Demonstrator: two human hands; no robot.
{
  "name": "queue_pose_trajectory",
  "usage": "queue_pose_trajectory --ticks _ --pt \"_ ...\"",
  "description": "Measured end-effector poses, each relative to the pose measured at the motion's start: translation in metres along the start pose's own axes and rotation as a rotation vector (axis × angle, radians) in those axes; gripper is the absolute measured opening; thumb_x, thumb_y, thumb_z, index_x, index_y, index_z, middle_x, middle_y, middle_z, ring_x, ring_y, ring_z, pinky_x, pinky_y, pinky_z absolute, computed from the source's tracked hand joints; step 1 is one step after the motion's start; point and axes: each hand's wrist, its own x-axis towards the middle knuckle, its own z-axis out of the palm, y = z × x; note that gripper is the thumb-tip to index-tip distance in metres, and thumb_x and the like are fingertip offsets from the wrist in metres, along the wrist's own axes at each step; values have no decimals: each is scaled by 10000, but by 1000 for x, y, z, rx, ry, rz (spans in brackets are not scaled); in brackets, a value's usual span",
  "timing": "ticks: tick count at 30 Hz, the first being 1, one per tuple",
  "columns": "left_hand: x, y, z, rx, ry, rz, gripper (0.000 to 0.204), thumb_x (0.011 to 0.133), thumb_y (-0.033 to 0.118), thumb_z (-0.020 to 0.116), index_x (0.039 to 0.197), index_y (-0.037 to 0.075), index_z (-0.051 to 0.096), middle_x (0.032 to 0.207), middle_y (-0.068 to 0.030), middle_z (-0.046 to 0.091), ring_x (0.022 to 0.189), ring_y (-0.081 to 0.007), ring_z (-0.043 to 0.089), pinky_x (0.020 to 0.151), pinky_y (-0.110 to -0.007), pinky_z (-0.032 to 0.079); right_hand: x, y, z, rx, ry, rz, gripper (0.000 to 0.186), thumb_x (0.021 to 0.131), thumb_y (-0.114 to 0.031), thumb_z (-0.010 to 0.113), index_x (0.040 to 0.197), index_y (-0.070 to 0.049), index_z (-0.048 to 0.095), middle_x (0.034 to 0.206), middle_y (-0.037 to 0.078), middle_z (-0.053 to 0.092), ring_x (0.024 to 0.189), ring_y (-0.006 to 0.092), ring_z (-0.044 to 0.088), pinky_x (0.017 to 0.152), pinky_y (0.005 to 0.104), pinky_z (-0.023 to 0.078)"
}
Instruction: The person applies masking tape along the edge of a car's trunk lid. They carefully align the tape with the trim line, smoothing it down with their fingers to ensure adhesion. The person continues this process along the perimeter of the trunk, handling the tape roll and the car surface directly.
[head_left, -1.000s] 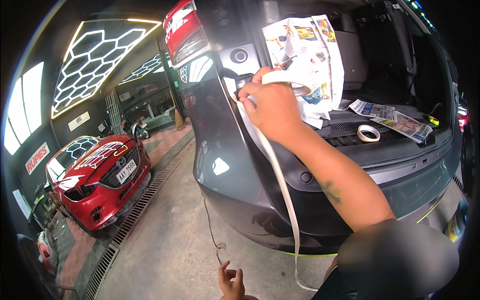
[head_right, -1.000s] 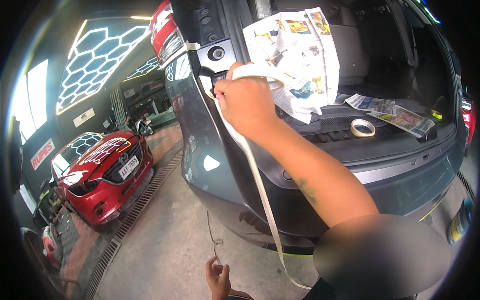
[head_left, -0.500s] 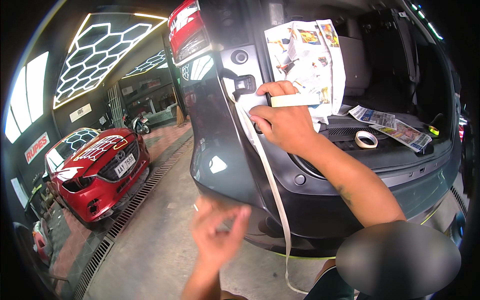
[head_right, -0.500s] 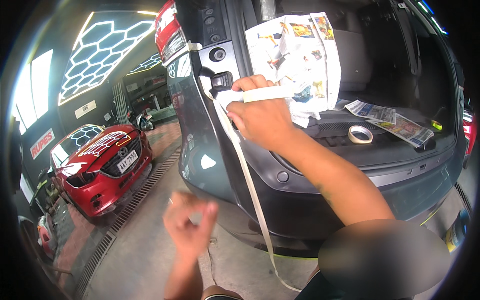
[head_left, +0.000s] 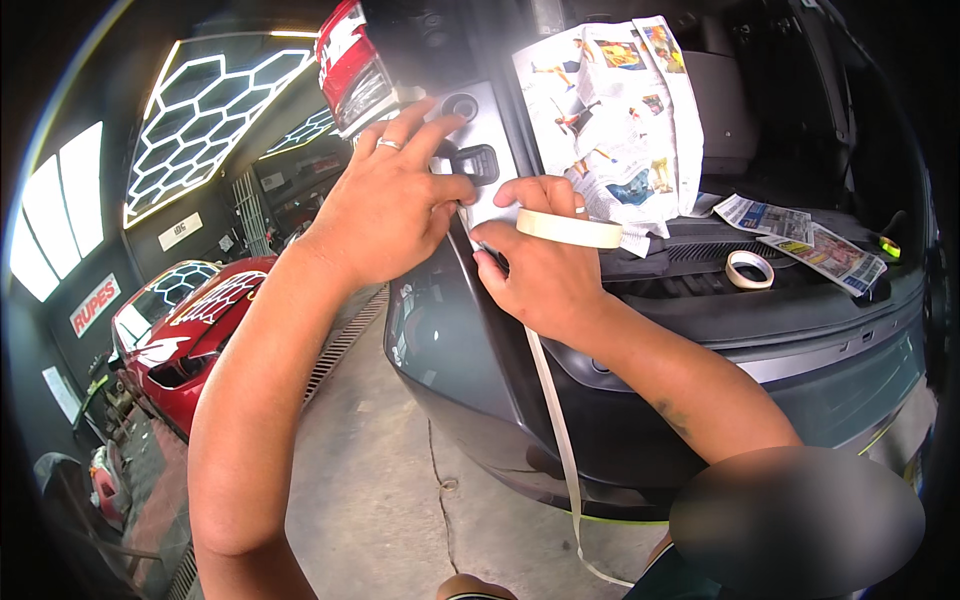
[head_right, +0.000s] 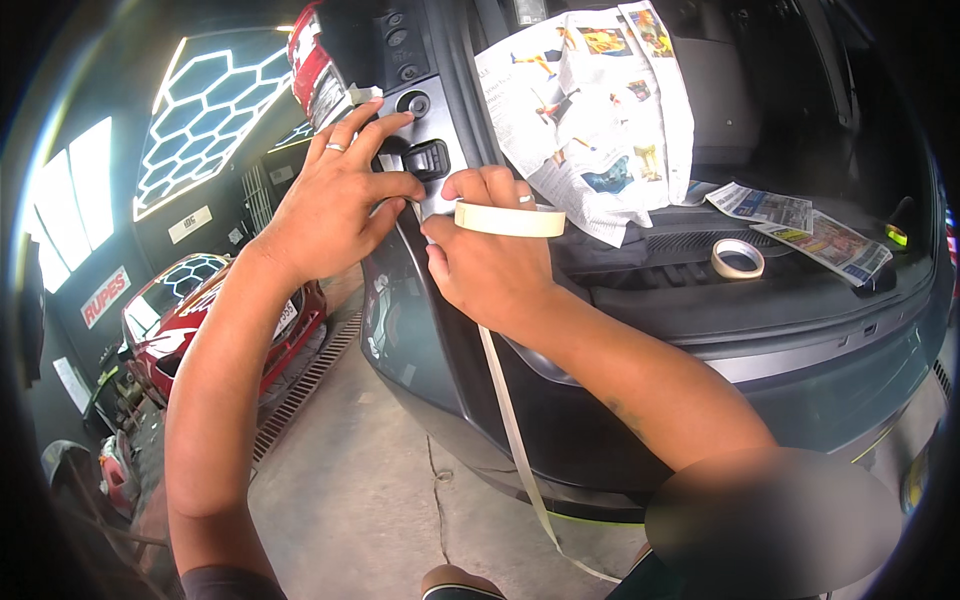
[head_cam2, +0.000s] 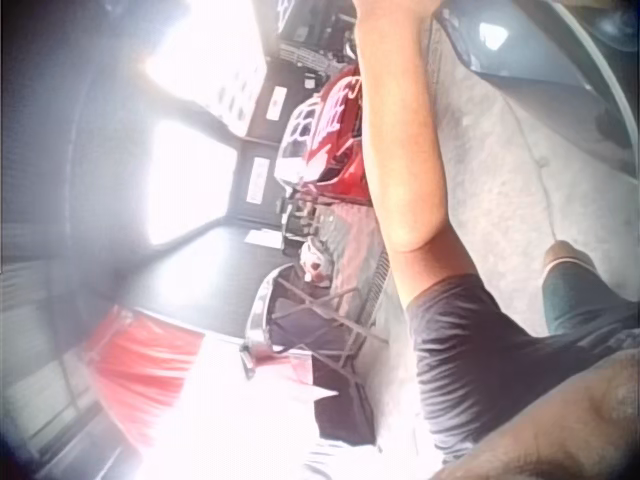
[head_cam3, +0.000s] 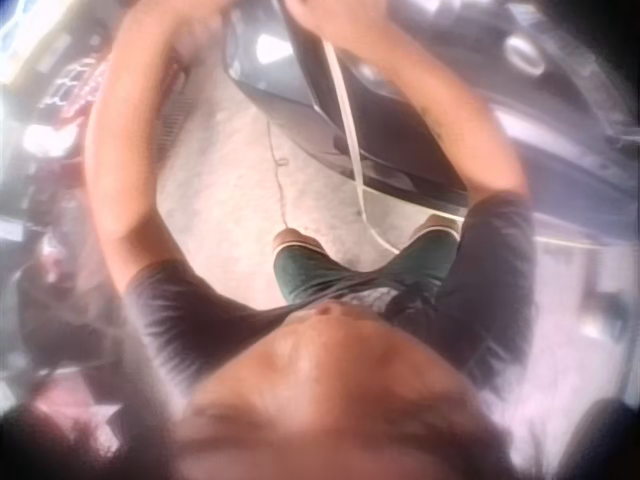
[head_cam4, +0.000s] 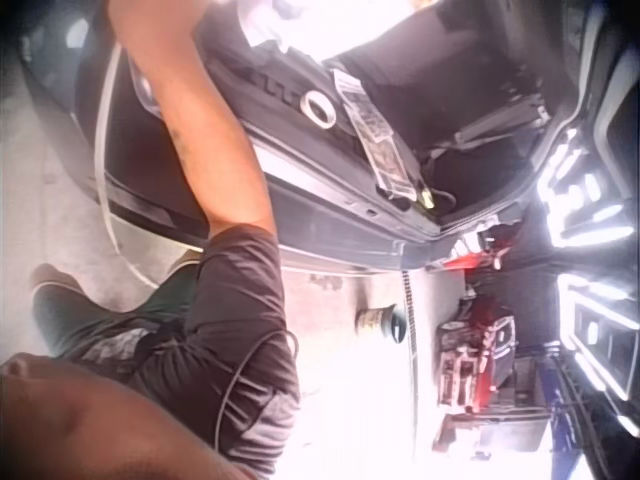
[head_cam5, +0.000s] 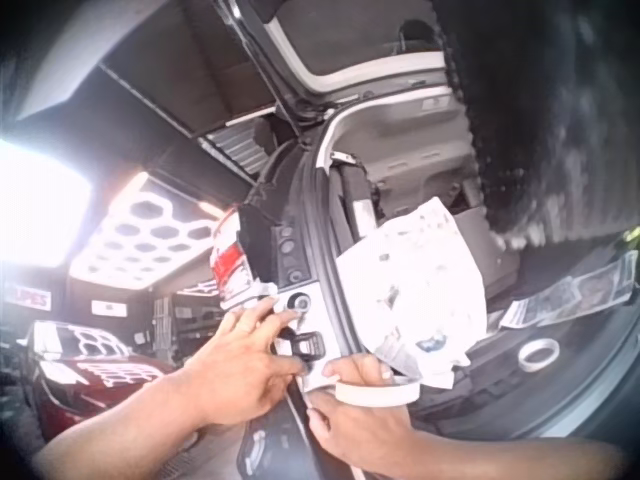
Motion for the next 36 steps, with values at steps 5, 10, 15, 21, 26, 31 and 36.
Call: queue_pose_trajectory --ticks 5,10,15,21,26,31,36 --pt "5 -3 -4 0 -84 -25 212 984 112 730 1119 216 856 1777 -141 495 1739 -450 289 1397 -636 241 -4 4 2 3 18 -51 218 785 -241 936 973 -147 880 1353 56 653 1334 305 557 1011 499 485" --pt "13 2 3 0 -133 -12 243 995 91 678 1114 217 848 1793 -139 475 1766 -447 228 1395 -675 167 -6 7 -2 -23 -28 -48 226 789 -251 932 979 -140 881 1399 73 637 1359 312 541 1038 497 481" --pt "14 5 1 4 -171 -27 223 1011 96 671 1086 219 841 1811 -134 433 1777 -436 198 1386 -735 137 -6 4 -1 -30 -47 -35 224 781 -247 929 960 -122 879 1403 75 636 1358 307 540 1048 498 483" --pt "14 7 2 37 -176 -9 200 1039 124 673 1081 224 841 1819 -129 408 1778 -433 187 1372 -791 142 -5 5 3 -22 -15 -42 198 758 -232 930 911 -116 882 1369 65 653 1341 302 549 1040 495 485" --pt "13 5 5 50 -178 1 198 1055 145 675 1108 220 850 1821 -126 404 1779 -428 182 1367 -799 146 -5 7 3 -24 -7 -67 174 752 -227 931 879 -119 880 1363 45 658 1335 299 552 1032 493 482" --pt "13 5 5 55 -179 0 217 1059 152 679 1143 226 865 1822 -125 401 1779 -426 185 1368 -800 148 -5 6 2 -27 0 -86 165 747 -224 930 866 -120 878 1362 40 661 1333 296 555 1028 493 482" --pt "13 5 5 54 -179 -1 214 1058 155 683 1133 222 871 1826 -127 396 1776 -430 198 1369 -806 150 -5 7 5 -27 25 -89 150 742 -214 916 842 -110 876 1335 34 677 1331 286 564 1028 496 482"
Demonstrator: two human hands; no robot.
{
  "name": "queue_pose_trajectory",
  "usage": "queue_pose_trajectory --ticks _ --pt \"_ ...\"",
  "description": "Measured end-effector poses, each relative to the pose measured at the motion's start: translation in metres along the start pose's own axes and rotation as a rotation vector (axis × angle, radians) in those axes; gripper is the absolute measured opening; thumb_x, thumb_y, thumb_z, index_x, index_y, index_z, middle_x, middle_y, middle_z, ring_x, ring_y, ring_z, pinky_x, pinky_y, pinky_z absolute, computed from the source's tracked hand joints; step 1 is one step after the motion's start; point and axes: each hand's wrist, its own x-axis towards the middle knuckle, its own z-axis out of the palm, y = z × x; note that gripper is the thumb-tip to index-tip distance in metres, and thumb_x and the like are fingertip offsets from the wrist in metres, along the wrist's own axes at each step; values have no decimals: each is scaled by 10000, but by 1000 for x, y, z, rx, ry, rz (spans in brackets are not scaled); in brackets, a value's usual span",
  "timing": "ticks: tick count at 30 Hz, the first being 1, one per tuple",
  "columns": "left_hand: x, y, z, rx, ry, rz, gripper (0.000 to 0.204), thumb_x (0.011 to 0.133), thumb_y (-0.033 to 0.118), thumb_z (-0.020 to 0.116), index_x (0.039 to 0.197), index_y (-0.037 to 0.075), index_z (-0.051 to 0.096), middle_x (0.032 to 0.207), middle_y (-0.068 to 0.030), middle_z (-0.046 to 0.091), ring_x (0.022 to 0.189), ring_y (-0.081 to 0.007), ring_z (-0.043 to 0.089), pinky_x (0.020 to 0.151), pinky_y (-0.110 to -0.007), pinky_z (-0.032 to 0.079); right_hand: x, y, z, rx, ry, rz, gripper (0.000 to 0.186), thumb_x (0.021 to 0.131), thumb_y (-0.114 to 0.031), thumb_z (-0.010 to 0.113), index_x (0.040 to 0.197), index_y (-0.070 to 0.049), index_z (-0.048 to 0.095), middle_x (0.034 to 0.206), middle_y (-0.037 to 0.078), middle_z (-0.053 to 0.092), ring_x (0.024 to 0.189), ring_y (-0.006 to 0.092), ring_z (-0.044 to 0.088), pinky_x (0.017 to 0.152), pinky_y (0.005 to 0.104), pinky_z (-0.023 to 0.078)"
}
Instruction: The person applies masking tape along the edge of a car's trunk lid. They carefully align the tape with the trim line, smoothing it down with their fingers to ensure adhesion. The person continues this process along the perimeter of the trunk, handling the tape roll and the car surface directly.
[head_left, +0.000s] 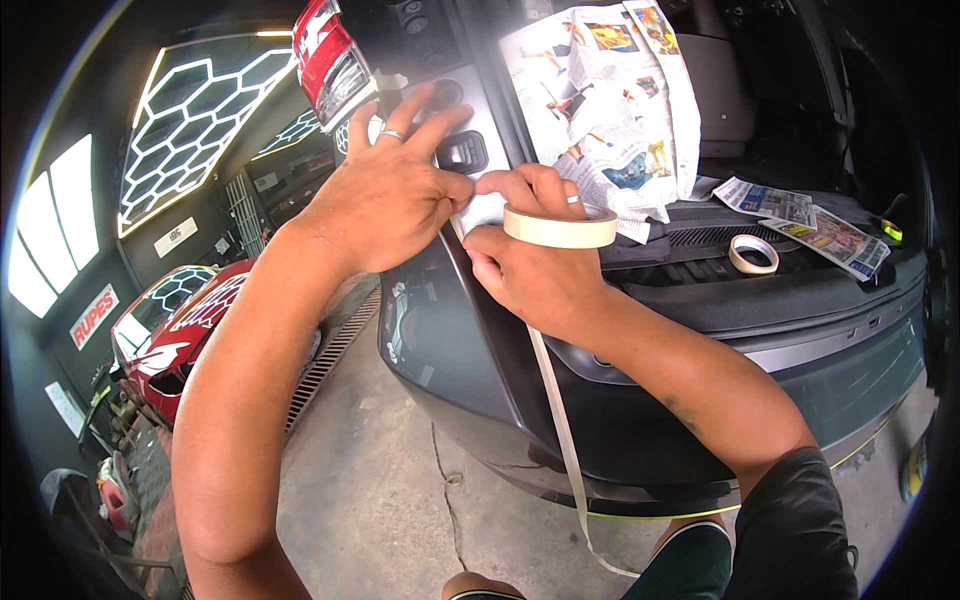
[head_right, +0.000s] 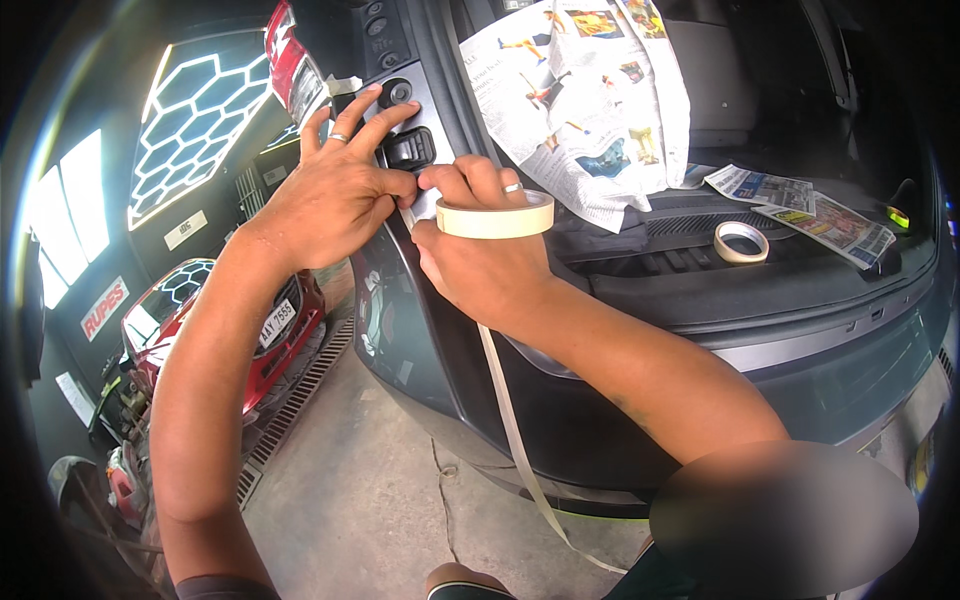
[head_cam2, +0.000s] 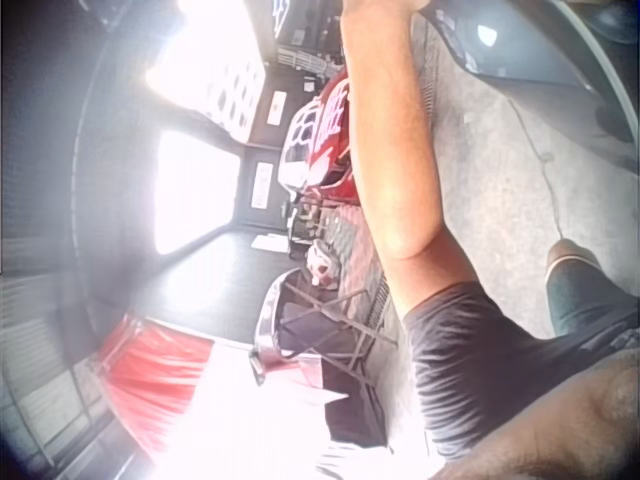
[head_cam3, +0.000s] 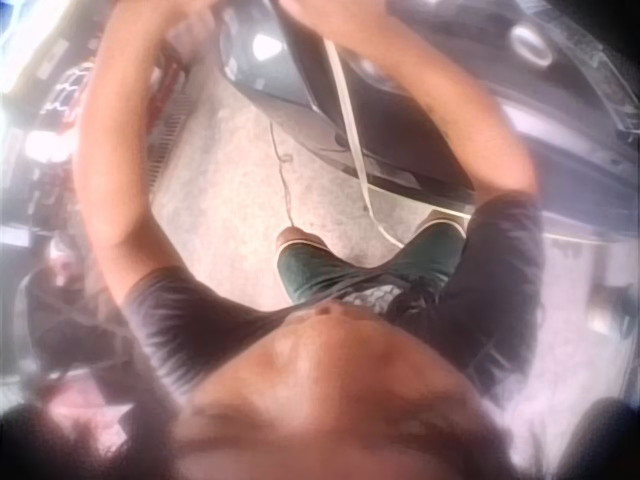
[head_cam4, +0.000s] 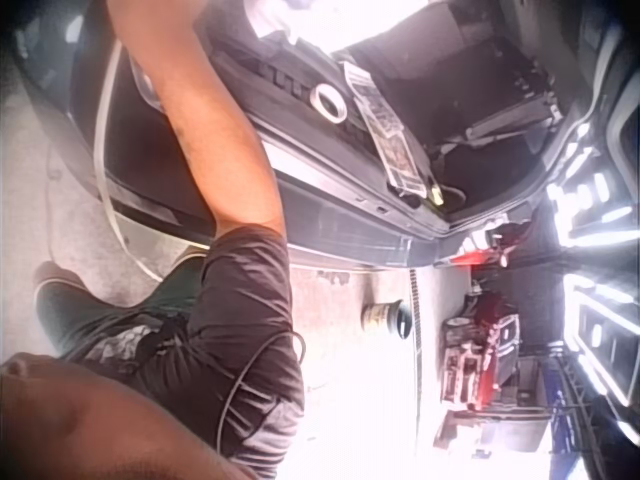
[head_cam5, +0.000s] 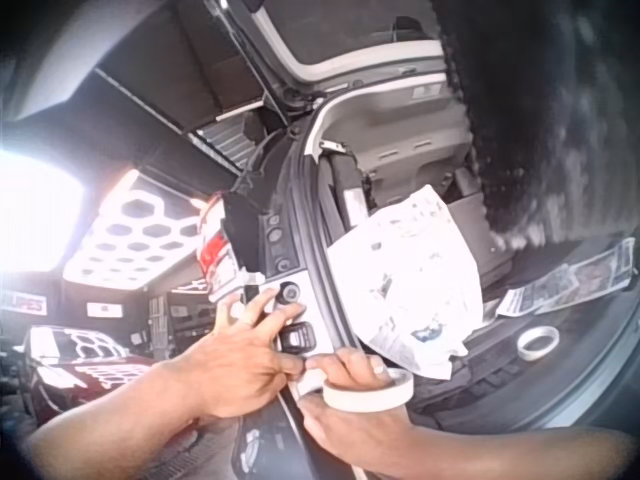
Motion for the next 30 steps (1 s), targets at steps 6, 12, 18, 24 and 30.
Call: queue_pose_trajectory --ticks 6,12,18,24,30 --pt "0 0 3 2 16 -4 206 1027 152 697 1110 220 873 1821 -133 412 1774 -436 208 1377 -797 135 0 -1 -2 -5 -7 -8 163 741 -222 915 851 -107 880 1331 45 686 1327 289 573 1020 497 484" --pt "4 1 1 -85 54 -40 159 928 143 804 1065 201 862 1772 -131 491 1764 -450 243 1383 -757 140 1 -4 -6 -21 -27 26 250 746 -261 915 918 -84 877 1333 100 674 1328 308 571 1028 494 482" --pt "13 -1 -7 -67 98 -63 165 868 118 891 1014 186 862 1724 -111 544 1729 -437 316 1378 -679 205 2 -4 -7 -79 -53 8 249 740 -251 888 910 -71 864 1345 108 666 1328 316 573 1017 497 493" --pt "10 -13 -13 -52 206 -22 112 896 151 911 997 161 865 1538 -84 681 1568 -342 510 1286 -557 348 2 -4 -7 -86 -58 -1 259 742 -244 882 939 -79 856 1363 114 669 1339 322 572 1023 503 497" --pt "-4 -23 -19 -83 358 -91 108 932 183 895 1025 140 860 1372 -76 739 1355 -328 644 1216 -508 408 4 4 -8 16 -28 -6 269 772 -178 877 1035 -132 850 1376 124 676 1324 349 599 1013 501 510"
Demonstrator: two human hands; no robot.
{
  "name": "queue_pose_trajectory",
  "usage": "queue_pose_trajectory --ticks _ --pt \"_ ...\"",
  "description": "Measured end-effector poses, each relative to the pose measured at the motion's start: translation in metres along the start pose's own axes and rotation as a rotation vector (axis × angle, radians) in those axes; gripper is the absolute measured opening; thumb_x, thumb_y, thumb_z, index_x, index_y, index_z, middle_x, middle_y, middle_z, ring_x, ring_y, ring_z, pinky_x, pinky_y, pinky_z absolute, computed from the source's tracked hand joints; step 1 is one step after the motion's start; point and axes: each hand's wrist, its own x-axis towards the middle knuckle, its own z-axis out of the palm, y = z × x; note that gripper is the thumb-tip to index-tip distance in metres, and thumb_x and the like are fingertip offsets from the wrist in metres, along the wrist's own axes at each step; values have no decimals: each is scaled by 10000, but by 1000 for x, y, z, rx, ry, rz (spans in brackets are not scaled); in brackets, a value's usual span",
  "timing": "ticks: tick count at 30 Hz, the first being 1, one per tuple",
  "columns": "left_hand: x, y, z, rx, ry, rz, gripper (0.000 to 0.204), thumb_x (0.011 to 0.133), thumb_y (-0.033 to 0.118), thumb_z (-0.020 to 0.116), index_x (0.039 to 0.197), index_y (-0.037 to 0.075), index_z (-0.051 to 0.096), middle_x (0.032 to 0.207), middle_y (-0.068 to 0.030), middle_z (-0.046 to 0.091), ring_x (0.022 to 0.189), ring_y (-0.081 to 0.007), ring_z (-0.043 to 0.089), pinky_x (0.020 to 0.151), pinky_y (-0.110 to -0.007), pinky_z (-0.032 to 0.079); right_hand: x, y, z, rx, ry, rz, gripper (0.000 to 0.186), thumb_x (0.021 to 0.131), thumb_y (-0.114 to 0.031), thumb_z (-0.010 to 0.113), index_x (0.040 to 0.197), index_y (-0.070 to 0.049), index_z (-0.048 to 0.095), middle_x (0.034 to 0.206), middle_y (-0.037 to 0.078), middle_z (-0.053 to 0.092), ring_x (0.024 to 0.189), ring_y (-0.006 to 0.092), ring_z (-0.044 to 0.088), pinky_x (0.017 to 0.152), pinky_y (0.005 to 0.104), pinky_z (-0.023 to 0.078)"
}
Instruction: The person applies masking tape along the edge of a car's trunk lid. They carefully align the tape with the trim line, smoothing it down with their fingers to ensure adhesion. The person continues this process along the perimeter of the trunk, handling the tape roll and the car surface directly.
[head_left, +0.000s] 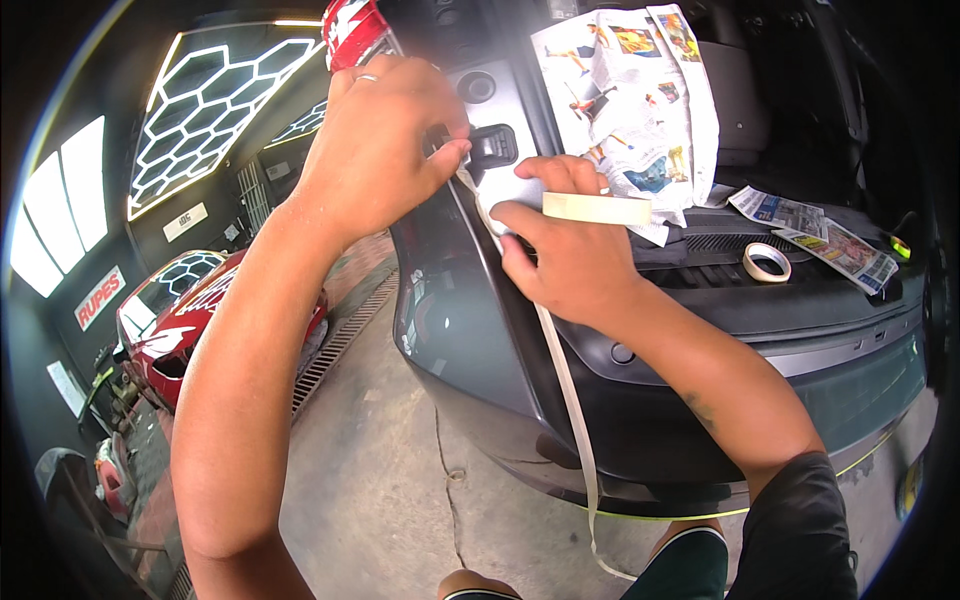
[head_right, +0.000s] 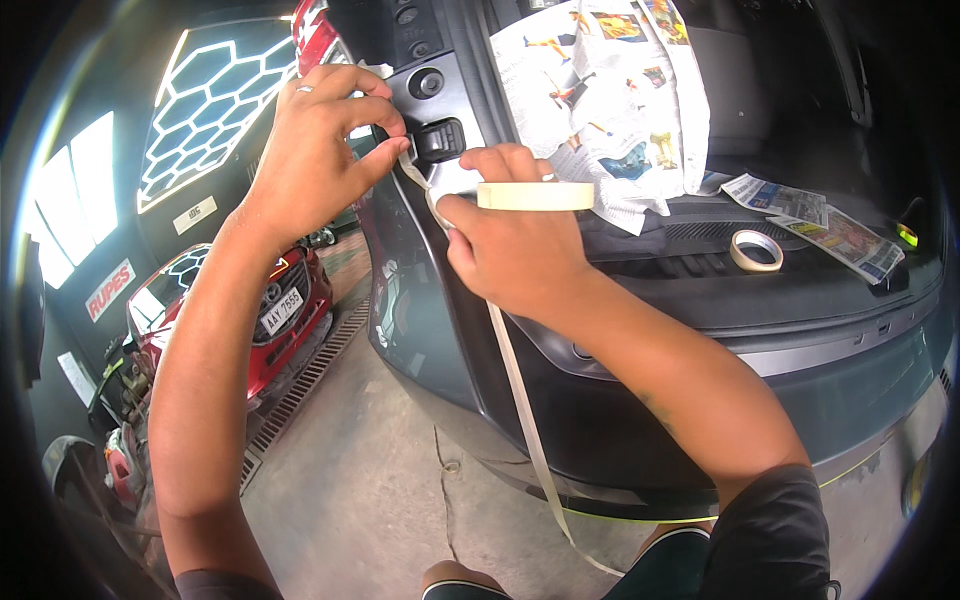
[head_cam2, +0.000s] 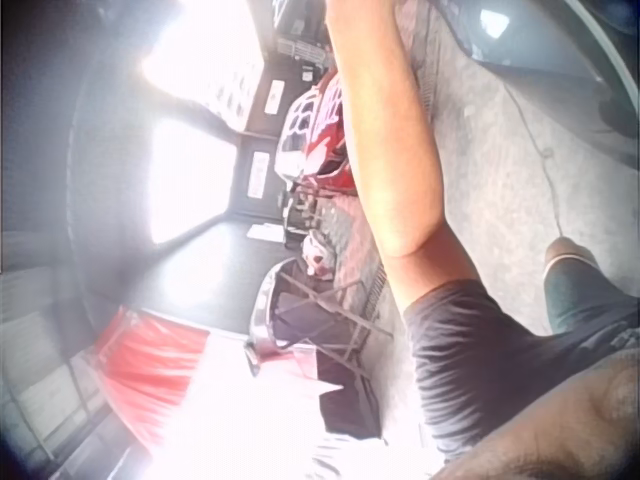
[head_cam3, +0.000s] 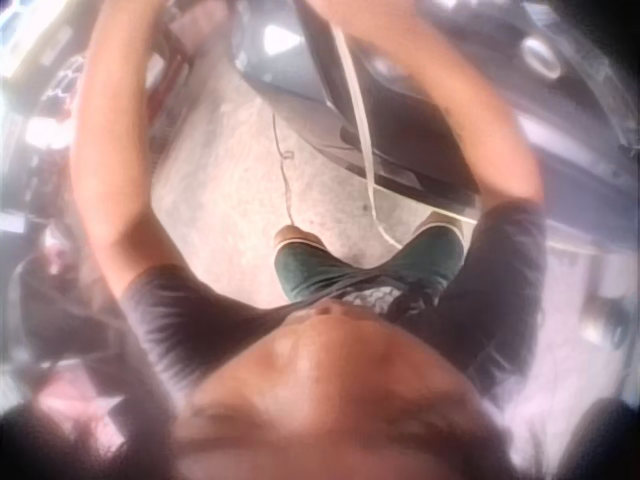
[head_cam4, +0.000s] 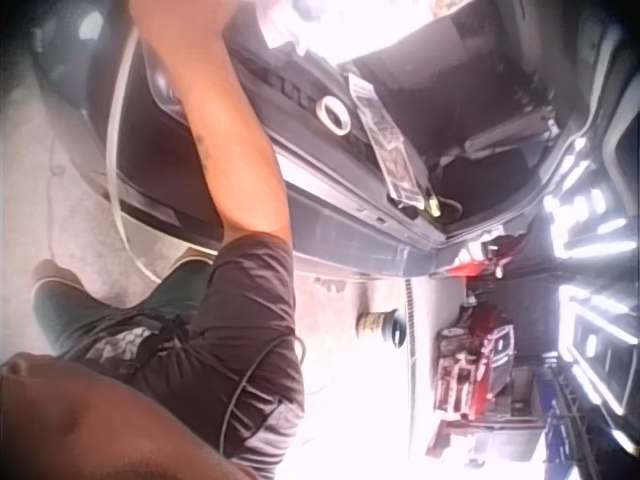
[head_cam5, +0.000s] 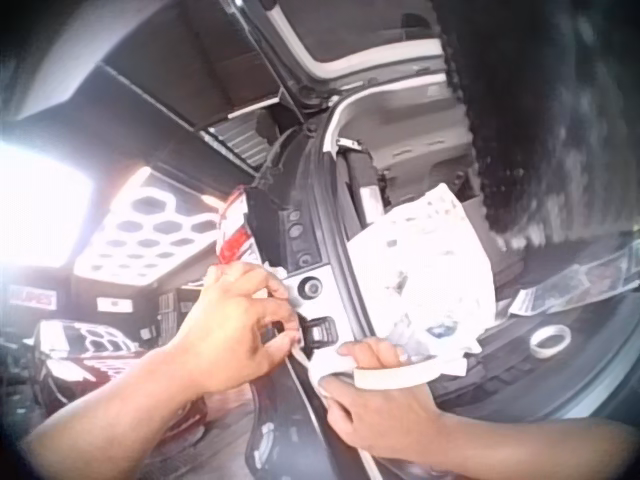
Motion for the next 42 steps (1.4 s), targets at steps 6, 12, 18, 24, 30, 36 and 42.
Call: queue_pose_trajectory --ticks 6,12,18,24,30,36,42 --pt "-17 -5 -3 -13 54 7 143 953 200 864 1082 138 856 1301 -81 745 1291 -337 657 1157 -492 461 5 27 -10 -213 -62 -195 413 795 -140 833 1189 -250 896 1406 46 694 1307 295 631 984 471 532" --pt "-29 -8 17 3 55 46 232 972 212 835 1199 163 851 1335 -99 688 1284 -345 652 1147 -492 475 25 33 -21 -390 -132 -520 360 884 -227 787 1228 -295 866 1414 29 700 1286 274 647 939 435 547" --pt "-35 -12 28 -12 115 37 213 982 219 823 1185 160 854 1349 -105 668 1295 -360 642 1150 -511 482 58 43 -24 -468 -234 -691 265 946 -263 758 1187 -317 856 1402 20 699 1316 253 647 943 426 552" --pt "-38 -12 35 -18 156 66 169 990 217 818 1132 136 860 1370 -111 661 1300 -367 637 1149 -515 487 57 47 -27 -456 -289 -759 358 935 -255 739 1277 -325 822 1394 14 693 1300 247 642 949 431 564" --pt "-38 -13 34 -38 170 64 153 988 209 827 1114 130 862 1370 -117 664 1304 -375 643 1150 -525 496 46 43 -36 -217 -377 -571 284 888 -186 802 1163 -246 845 1308 39 684 1219 290 643 972 456 555" --pt "-39 -11 38 -53 178 36 157 986 206 836 1122 131 859 1376 -121 665 1305 -379 648 1155 -524 503 13 18 -36 -24 -313 -177 232 862 -261 883 1025 -103 837 1191 96 643 1166 337 604 969 498 509" --pt "-40 -7 35 -35 162 26 167 992 208 838 1138 127 851 1379 -120 663 1299 -375 649 1146 -522 508 6 -10 -29 -135 -306 -96 269 868 -341 887 954 -90 839 1055 108 643 1079 320 594 877 482 488"
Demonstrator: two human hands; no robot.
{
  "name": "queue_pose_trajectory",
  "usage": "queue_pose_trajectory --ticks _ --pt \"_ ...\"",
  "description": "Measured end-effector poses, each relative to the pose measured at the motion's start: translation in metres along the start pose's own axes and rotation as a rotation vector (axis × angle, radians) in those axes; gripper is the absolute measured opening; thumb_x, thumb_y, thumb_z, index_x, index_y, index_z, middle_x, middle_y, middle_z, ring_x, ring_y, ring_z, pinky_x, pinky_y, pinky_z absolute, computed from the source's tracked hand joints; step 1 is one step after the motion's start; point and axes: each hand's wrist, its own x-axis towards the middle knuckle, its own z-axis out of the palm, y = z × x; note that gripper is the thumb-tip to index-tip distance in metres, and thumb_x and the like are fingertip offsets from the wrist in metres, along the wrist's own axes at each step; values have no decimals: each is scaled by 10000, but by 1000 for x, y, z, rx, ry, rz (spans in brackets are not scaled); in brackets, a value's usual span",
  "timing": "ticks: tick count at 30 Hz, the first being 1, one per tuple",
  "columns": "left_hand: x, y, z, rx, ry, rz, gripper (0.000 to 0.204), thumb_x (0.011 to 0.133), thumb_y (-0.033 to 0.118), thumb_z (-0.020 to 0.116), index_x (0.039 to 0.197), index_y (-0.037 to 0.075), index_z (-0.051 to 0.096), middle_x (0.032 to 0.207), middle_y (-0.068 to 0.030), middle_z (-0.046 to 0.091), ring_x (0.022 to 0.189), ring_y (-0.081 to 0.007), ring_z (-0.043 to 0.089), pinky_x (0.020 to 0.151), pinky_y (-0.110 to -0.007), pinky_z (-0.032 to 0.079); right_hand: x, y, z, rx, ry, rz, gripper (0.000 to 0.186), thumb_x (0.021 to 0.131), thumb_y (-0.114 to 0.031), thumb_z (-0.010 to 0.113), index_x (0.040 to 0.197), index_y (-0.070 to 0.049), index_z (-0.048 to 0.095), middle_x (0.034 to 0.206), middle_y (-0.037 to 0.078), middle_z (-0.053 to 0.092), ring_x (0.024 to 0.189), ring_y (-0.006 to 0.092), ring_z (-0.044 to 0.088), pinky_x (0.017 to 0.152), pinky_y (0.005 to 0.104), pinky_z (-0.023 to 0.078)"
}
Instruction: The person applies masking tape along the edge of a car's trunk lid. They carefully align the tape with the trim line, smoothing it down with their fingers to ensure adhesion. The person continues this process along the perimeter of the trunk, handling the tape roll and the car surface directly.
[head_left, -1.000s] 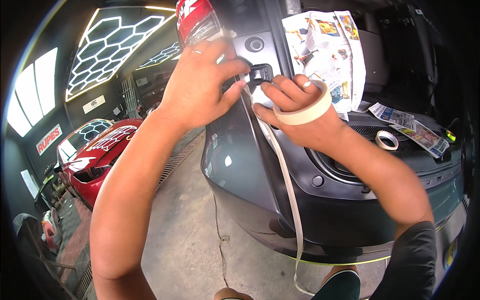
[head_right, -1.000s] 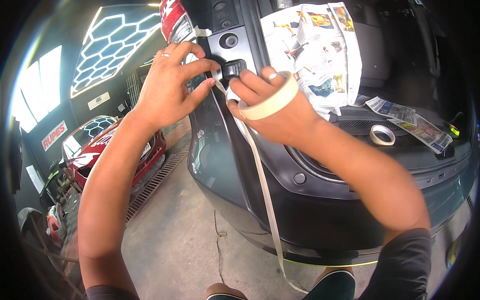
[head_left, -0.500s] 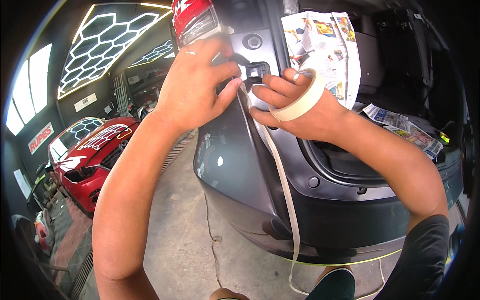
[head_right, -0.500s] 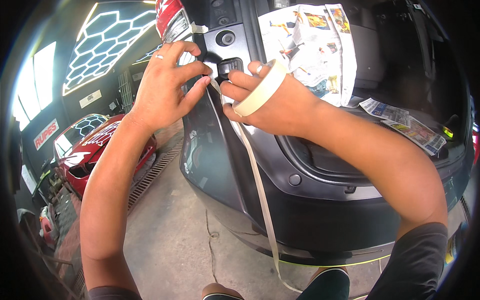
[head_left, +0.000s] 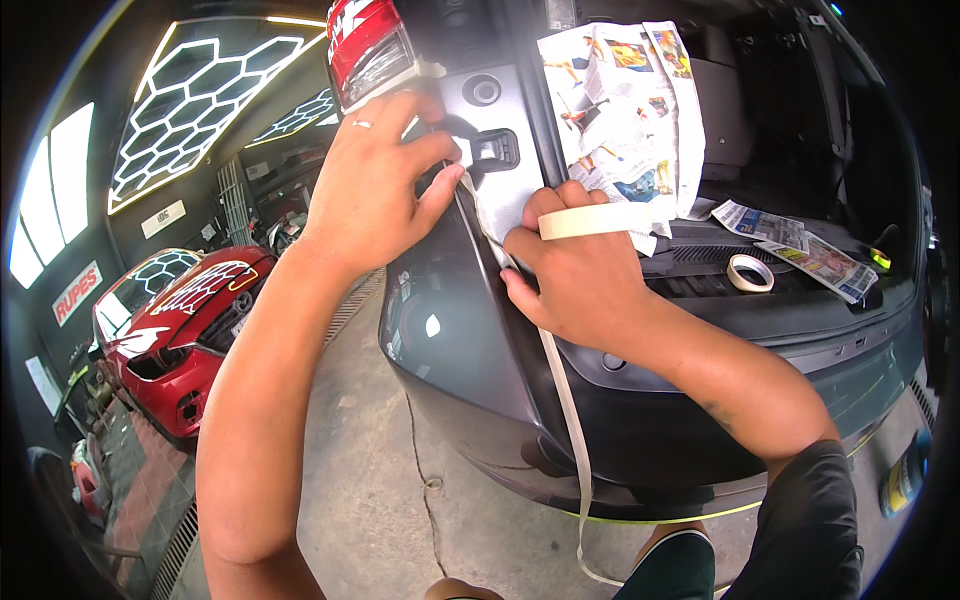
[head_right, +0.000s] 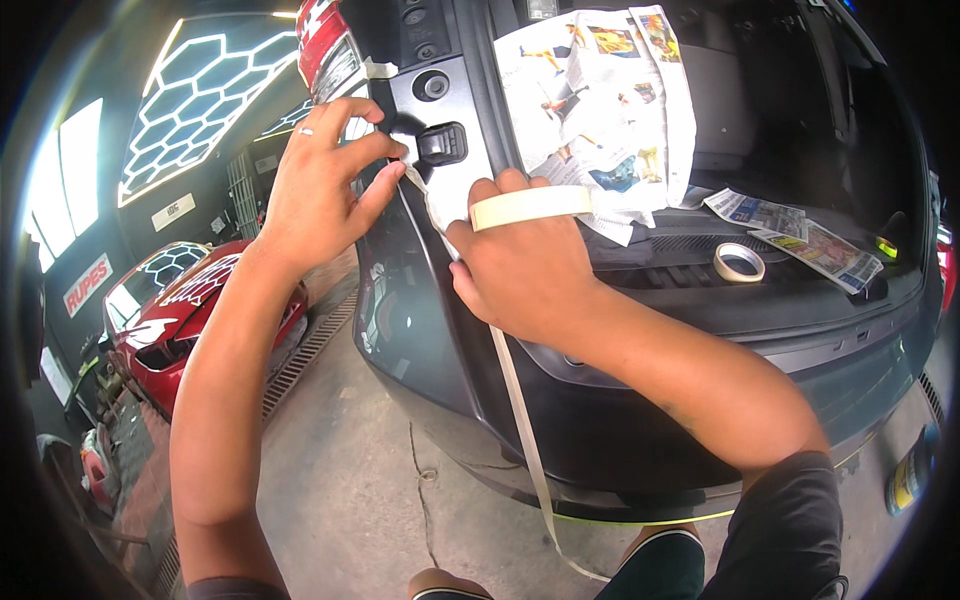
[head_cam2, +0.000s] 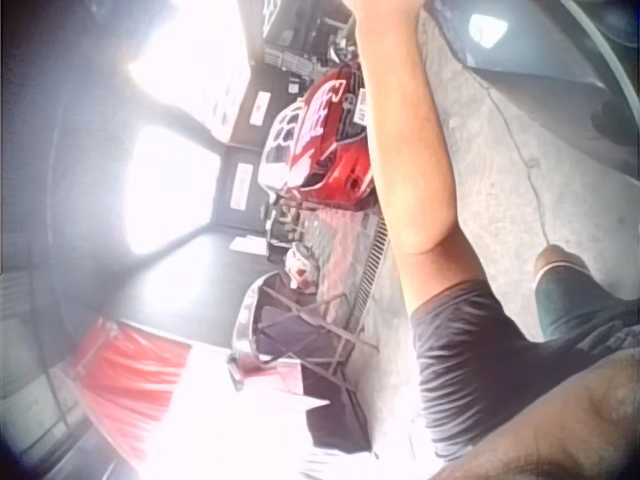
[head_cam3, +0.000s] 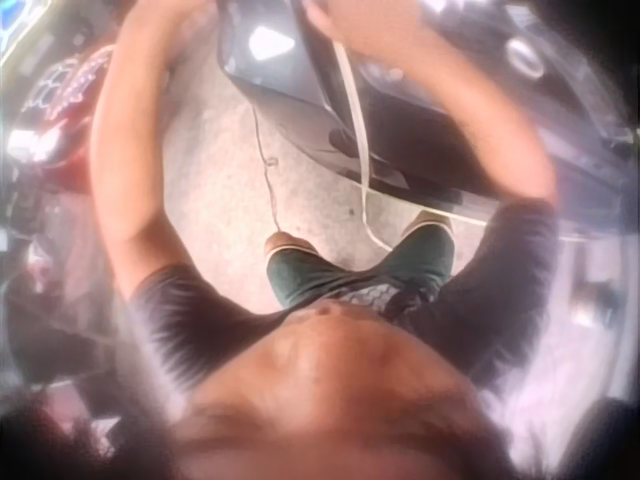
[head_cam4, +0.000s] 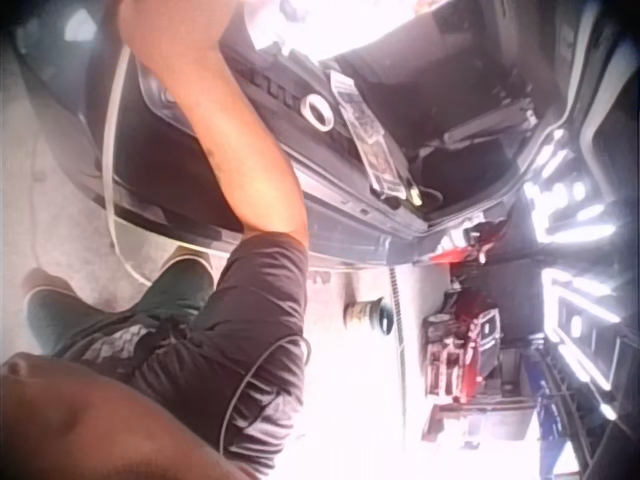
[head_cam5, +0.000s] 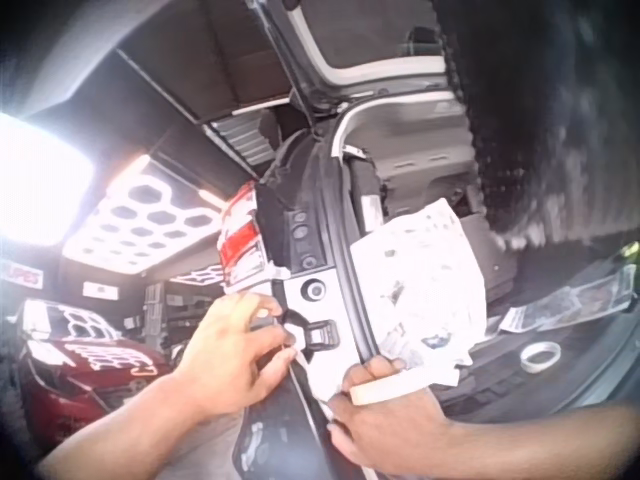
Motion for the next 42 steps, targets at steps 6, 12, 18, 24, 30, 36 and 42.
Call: queue_pose_trajectory --ticks 6,12,18,24,30,36,42 --pt "2 2 -2 18 -26 -12 165 992 207 839 1135 125 849 1384 -122 662 1311 -373 644 1160 -520 497 -6 -6 1 118 -51 161 204 898 -265 881 972 -94 799 1022 118 748 959 365 708 877 522 543" --pt "3 3 -3 37 -37 -6 175 988 206 841 1143 125 852 1386 -120 659 1324 -370 640 1166 -519 491 -18 -15 -6 30 -89 170 164 919 -210 864 1026 -101 804 978 118 782 935 363 732 870 515 557" --pt "9 3 -8 43 -89 -31 175 985 218 849 1135 128 865 1386 -113 659 1333 -366 629 1168 -513 484 -28 -16 7 44 -22 116 127 839 -171 856 921 -93 799 873 119 755 955 279 730 777 445 572" --pt "13 7 -15 59 -123 -20 173 974 213 853 1127 139 885 1371 -109 660 1336 -363 617 1201 -531 456 -30 -12 7 120 102 63 102 817 -142 845 864 -92 769 818 91 714 900 272 720 726 430 584" --pt "15 27 -22 22 -228 90 198 876 122 805 1043 153 908 1351 -112 661 1439 -380 566 1287 -562 403 -23 -15 1 146 117 82 87 802 -153 827 832 -92 773 840 87 728 913 265 718 712 421 585" --pt "7 35 -12 -7 -325 137 250 848 121 731 1019 155 911 1374 -142 641 1530 -383 506 1336 -590 353 -31 -11 15 77 127 -3 77 814 -173 796 838 -101 801 873 74 757 951 252 716 714 405 587" --pt "9 37 -9 -4 -369 139 262 867 144 705 1035 161 905 1385 -155 627 1555 -386 475 1369 -598 301 -33 -10 19 98 102 1 84 838 -165 783 862 -100 830 903 73 779 988 251 718 752 397 593"
